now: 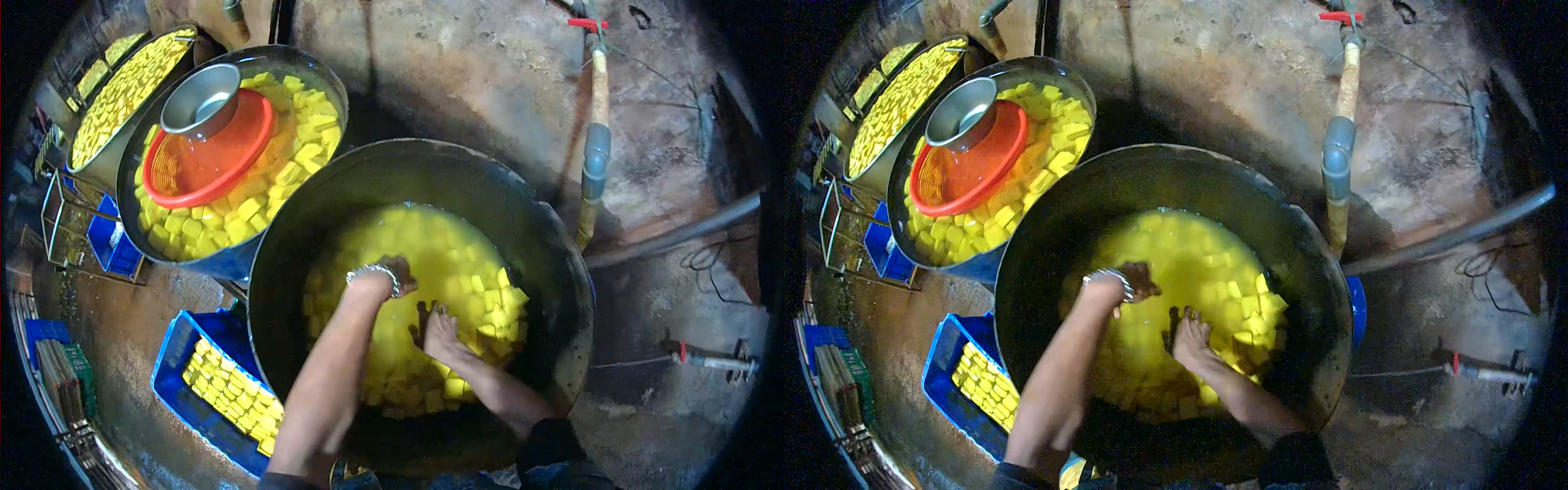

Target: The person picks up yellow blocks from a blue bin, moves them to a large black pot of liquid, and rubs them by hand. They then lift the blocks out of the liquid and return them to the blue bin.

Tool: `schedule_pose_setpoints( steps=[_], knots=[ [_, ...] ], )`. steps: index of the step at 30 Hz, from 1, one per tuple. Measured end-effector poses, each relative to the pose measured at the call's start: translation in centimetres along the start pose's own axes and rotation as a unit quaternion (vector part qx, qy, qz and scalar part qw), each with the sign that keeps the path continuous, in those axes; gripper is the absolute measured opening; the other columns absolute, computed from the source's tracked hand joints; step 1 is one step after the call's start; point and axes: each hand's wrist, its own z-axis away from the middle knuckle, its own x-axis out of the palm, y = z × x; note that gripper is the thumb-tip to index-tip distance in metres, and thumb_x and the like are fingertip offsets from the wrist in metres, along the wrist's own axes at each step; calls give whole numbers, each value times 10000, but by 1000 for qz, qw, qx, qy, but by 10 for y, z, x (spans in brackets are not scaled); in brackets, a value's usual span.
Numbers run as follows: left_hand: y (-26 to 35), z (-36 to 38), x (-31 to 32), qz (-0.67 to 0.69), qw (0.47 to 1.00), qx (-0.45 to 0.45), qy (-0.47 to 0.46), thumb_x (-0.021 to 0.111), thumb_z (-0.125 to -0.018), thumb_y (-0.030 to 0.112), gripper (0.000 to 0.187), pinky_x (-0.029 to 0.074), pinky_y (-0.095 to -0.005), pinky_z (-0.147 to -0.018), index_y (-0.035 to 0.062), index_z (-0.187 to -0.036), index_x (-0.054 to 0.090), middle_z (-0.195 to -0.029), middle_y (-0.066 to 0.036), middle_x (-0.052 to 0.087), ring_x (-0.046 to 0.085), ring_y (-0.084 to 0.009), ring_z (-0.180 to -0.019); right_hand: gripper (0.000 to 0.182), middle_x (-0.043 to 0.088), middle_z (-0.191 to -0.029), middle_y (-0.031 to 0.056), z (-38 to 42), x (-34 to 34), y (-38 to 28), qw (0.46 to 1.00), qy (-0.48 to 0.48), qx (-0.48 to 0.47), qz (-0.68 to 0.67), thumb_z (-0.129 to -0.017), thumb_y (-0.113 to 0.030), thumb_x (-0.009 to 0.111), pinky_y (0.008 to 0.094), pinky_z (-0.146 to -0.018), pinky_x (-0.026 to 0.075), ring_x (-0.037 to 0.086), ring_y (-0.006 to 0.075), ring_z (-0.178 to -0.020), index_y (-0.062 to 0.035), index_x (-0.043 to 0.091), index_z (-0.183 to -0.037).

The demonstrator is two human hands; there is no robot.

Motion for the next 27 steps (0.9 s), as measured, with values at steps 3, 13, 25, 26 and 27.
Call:
schedule_pose_setpoints(
  steps=[3,13,25,26,27],
  knots=[
    [-60,-115,103,-184,976,-105,49,587,-901,342,547,530,-414,-915,155,-1395,444,-1456,-113,438,490,-279,-1280,561,392,-1403,205,-59,44,10,999,30,23,-8,-900,-240,582,531,-997,386,393,364,-1274,-39,380,-1383],
    [-89,-124,132,-88,964,-239,80,671,-848,378,683,524,-418,-913,104,-1405,385,-1456,-172,387,517,-360,-1222,475,484,-1305,194,-79,85,24,985,90,22,-148,-837,-93,656,451,-871,501,551,314,-1081,-7,465,-1264],
    [-64,-114,85,897,406,171,-30,658,-781,174,243,511,-428,-865,91,-1008,677,-1131,-102,646,597,-245,-1027,344,497,-1100,180,-34,-83,10,808,299,-283,-420,-818,-65,664,443,-918,416,503,346,-1075,-54,513,-1126],
    [-77,-146,108,923,367,113,-5,625,-790,207,242,500,-477,-876,91,-998,669,-1102,-126,651,598,-282,-1019,340,502,-1093,188,-39,-100,7,803,355,-285,-385,-817,-74,660,455,-928,388,493,358,-1077,-62,516,-1125],
    [-57,-137,98,941,313,125,-2,603,-793,211,240,501,-493,-870,88,-989,665,-1091,-139,650,600,-304,-1001,330,517,-1114,148,-60,-108,28,814,434,-229,-312,-869,-143,633,471,-1035,315,496,311,-1115,-77,509,-1167]
  ],
)
